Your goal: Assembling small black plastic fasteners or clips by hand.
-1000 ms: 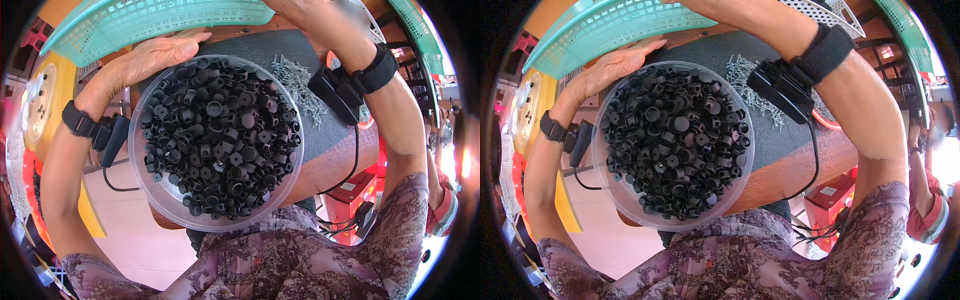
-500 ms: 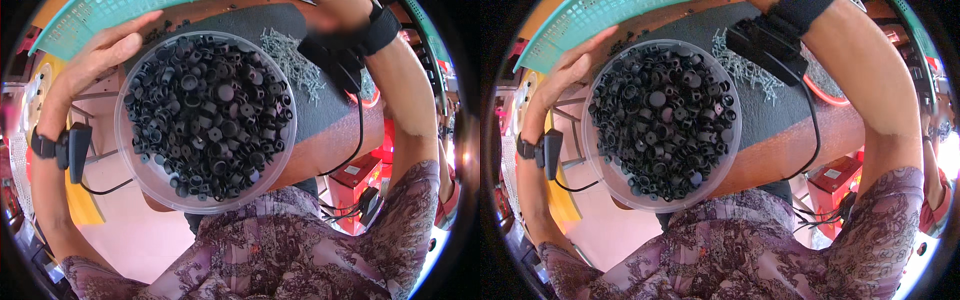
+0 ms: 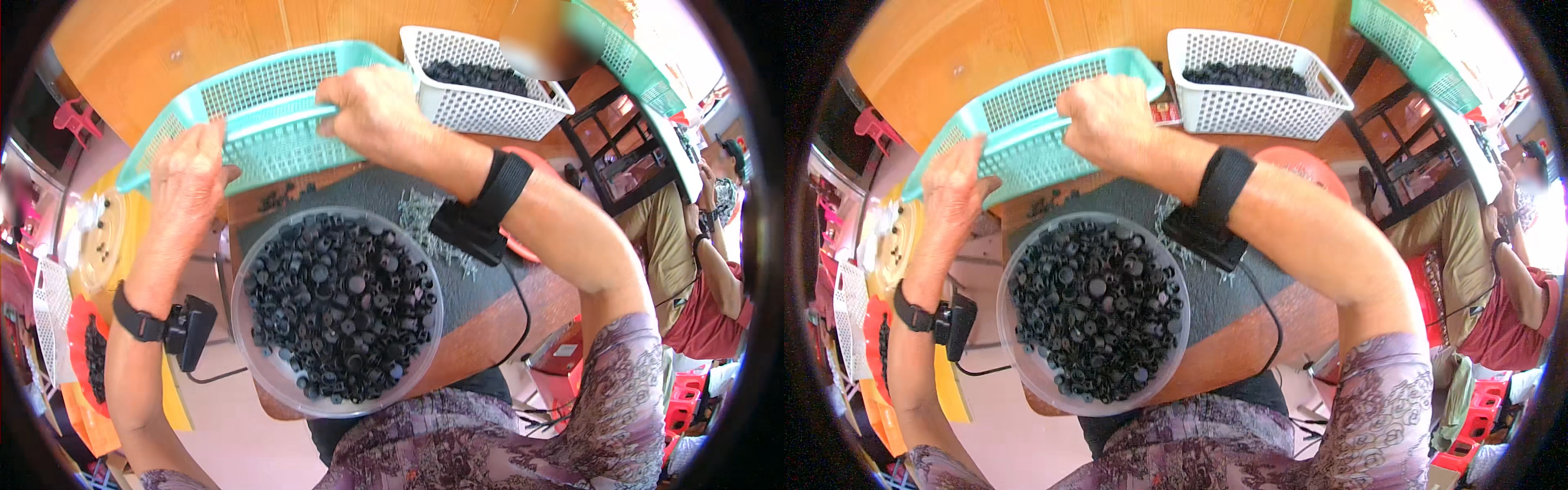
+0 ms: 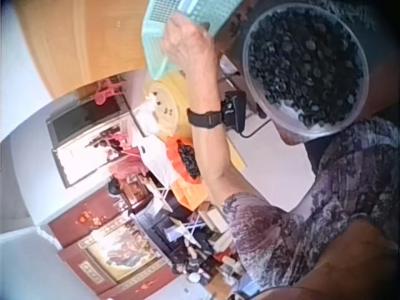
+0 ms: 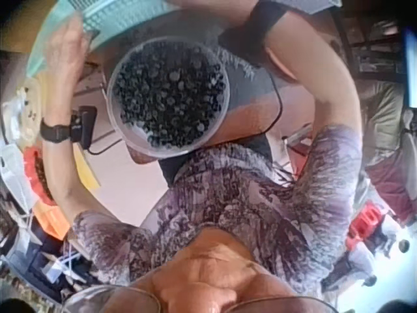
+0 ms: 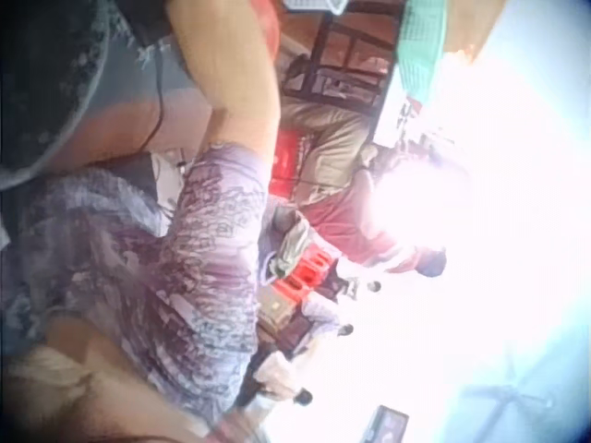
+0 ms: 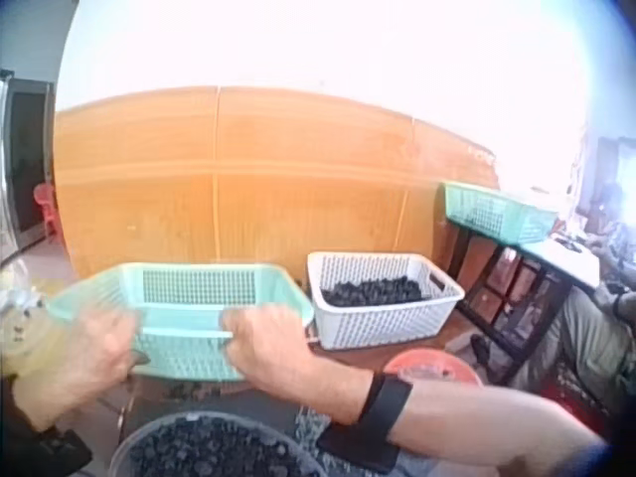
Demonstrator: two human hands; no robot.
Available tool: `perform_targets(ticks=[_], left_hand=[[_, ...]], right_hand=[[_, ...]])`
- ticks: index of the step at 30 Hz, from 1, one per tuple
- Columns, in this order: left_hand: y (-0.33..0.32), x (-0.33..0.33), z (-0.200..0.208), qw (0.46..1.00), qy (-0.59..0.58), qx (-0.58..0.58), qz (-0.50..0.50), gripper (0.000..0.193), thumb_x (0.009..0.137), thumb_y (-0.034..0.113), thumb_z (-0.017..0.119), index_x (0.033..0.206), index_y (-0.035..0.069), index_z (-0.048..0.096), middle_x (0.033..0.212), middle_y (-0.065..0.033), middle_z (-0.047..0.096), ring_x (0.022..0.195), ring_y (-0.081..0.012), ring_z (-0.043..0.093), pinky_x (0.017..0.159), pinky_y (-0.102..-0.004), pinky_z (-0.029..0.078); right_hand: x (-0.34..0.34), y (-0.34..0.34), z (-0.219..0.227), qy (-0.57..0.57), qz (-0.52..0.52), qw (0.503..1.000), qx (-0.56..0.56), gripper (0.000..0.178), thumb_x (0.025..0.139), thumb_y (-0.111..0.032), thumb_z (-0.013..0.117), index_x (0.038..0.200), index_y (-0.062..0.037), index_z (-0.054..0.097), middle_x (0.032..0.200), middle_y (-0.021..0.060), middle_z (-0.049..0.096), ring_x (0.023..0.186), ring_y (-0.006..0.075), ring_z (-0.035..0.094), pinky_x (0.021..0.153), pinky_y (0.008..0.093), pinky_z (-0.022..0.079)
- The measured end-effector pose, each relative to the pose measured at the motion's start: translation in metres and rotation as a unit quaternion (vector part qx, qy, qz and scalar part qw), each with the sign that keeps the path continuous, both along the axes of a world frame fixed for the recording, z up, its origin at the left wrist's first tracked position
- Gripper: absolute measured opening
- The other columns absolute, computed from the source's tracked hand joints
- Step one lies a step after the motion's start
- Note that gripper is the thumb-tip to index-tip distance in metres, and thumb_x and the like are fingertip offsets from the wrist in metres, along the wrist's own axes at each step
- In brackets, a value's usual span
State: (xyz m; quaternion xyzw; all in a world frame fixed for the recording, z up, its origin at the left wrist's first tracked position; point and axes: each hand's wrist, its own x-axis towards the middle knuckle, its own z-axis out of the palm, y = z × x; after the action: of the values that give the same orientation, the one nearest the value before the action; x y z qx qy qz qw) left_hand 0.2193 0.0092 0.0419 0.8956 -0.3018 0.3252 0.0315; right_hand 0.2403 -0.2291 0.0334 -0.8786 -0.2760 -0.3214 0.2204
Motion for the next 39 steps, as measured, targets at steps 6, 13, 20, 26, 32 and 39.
perform_targets(ticks=[6,13,20,26,32,39], left_hand=[[-0.002,0.012,-0.002,0.998,-0.007,-0.060,-0.010,0.026,0.060,0.000,0.071,0.072,0.000,0.049,0.066,-0.0166,0.057,0.064,-0.0354,0.059,0.055,-0.0415,0.045],[0.000,0.018,-0.002,0.988,0.047,-0.146,-0.020,0.026,0.059,0.001,0.072,0.076,0.000,0.052,0.065,-0.0175,0.056,0.060,-0.0345,0.056,0.054,-0.0388,0.043],[-0.002,0.012,0.007,0.990,0.065,-0.128,0.001,0.027,0.058,0.002,0.073,0.073,0.000,0.050,0.070,-0.0166,0.060,0.066,-0.0352,0.060,0.055,-0.0419,0.044],[0.002,0.016,-0.002,0.987,0.058,-0.149,-0.027,0.027,0.059,0.005,0.073,0.075,0.001,0.052,0.068,-0.0161,0.059,0.062,-0.0340,0.058,0.055,-0.0408,0.042],[0.000,0.016,-0.020,0.992,0.025,-0.123,-0.013,0.027,0.058,0.007,0.075,0.075,0.003,0.054,0.069,-0.0162,0.061,0.066,-0.0344,0.061,0.055,-0.0417,0.045],[-0.003,0.013,-0.015,0.991,0.019,-0.129,-0.017,0.022,0.061,0.005,0.071,0.066,0.001,0.050,0.065,-0.0159,0.060,0.064,-0.0349,0.062,0.054,-0.0432,0.048]], right_hand=[[-0.032,-0.033,0.028,-0.138,0.046,0.988,0.048,0.010,0.072,-0.011,0.064,0.079,-0.0033,0.064,0.073,0.0179,0.062,0.069,0.0329,0.061,0.064,0.0442,0.047],[-0.047,-0.106,-0.028,0.235,-0.067,0.969,0.035,0.014,0.078,-0.012,0.061,0.088,-0.0020,0.062,0.079,0.0173,0.064,0.086,0.0355,0.060,0.074,0.0444,0.047],[-0.014,-0.075,-0.065,0.224,-0.045,0.961,-0.159,0.020,0.084,-0.018,0.057,0.097,-0.0037,0.061,0.085,0.0187,0.063,0.087,0.0367,0.055,0.082,0.0464,0.041],[-0.013,-0.052,-0.085,0.158,0.014,0.970,-0.184,0.034,0.085,-0.029,0.059,0.108,-0.0034,0.057,0.100,0.0184,0.061,0.091,0.0356,0.052,0.082,0.0432,0.038],[-0.024,-0.049,-0.079,0.176,0.026,0.968,-0.176,0.040,0.085,-0.027,0.059,0.115,-0.0011,0.053,0.103,0.0207,0.060,0.093,0.0360,0.051,0.084,0.0445,0.039],[-0.028,-0.054,-0.070,0.235,0.032,0.951,-0.196,0.033,0.086,-0.025,0.058,0.106,0.0014,0.057,0.100,0.0214,0.061,0.093,0.0355,0.052,0.084,0.0435,0.040]])
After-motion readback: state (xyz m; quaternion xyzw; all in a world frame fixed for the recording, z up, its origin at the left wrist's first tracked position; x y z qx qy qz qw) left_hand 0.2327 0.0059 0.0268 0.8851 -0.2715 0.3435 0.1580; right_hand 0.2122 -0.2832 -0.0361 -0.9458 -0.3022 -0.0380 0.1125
